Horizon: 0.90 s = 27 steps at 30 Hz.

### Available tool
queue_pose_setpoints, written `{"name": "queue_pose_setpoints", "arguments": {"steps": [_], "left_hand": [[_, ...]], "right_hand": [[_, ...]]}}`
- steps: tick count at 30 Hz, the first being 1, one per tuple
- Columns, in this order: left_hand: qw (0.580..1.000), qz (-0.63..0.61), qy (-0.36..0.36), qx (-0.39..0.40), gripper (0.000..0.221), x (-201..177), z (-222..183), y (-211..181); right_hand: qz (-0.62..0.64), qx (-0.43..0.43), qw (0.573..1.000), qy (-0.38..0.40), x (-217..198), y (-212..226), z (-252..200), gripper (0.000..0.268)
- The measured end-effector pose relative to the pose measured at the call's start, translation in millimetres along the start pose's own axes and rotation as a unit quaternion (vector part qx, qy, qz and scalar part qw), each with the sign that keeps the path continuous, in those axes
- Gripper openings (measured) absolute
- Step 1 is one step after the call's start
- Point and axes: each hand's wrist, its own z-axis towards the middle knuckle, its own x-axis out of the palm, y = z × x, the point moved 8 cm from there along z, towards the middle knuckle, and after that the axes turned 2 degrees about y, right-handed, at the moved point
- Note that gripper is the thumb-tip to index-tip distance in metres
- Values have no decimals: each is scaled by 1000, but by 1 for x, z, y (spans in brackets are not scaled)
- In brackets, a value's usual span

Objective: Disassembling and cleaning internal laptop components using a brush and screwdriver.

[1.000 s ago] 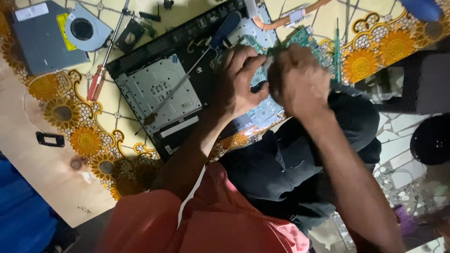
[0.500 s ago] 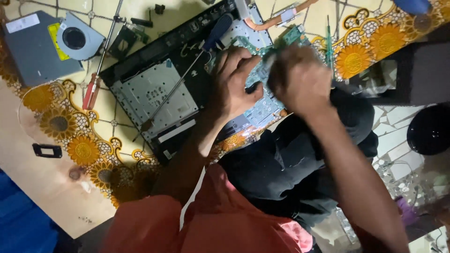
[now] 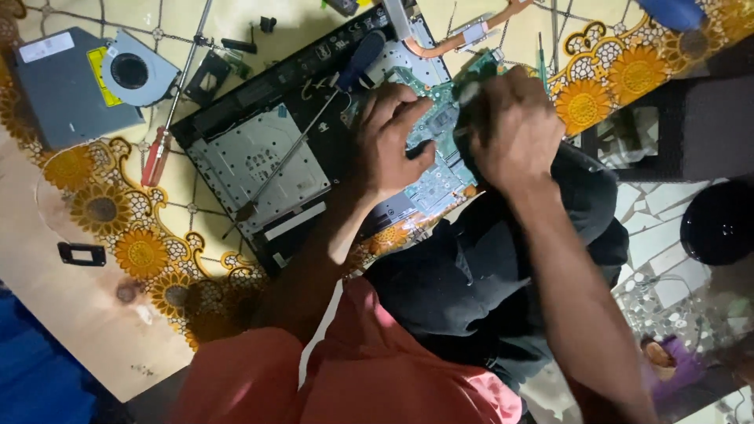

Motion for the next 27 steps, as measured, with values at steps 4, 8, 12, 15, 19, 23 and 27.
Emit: {"name": "queue_pose_setpoints", "arguments": {"steps": [4,8,12,15,19,23,27], "left_hand": [[999,0,37,4,49,-9,4,-10],[999,-5,39,-8,51,-7,3,-8],[999,-4,32,-3,49,-6,4,-7],[999,11,42,4,48,-7,6,-7],[999,18,29,3,54,2,1,-2],[1000,12,6,3,51,2,0,0],[998,49,43,-7,56,7,-2,5]], "right_hand": [[76,-51,986,-137,-34,4,-12,42],[89,-41,991,-89,-29,1,-12,23],[105,-42,991,-74,-24,3,-11,24],[126,-98,980,-120,-27,13,-7,15],[93,-111,984,-108,-21,23,4,14],[34,-121,992,6,-15,36,-1,18],[22,-124,991,53,-12,44,-14,15]]}}
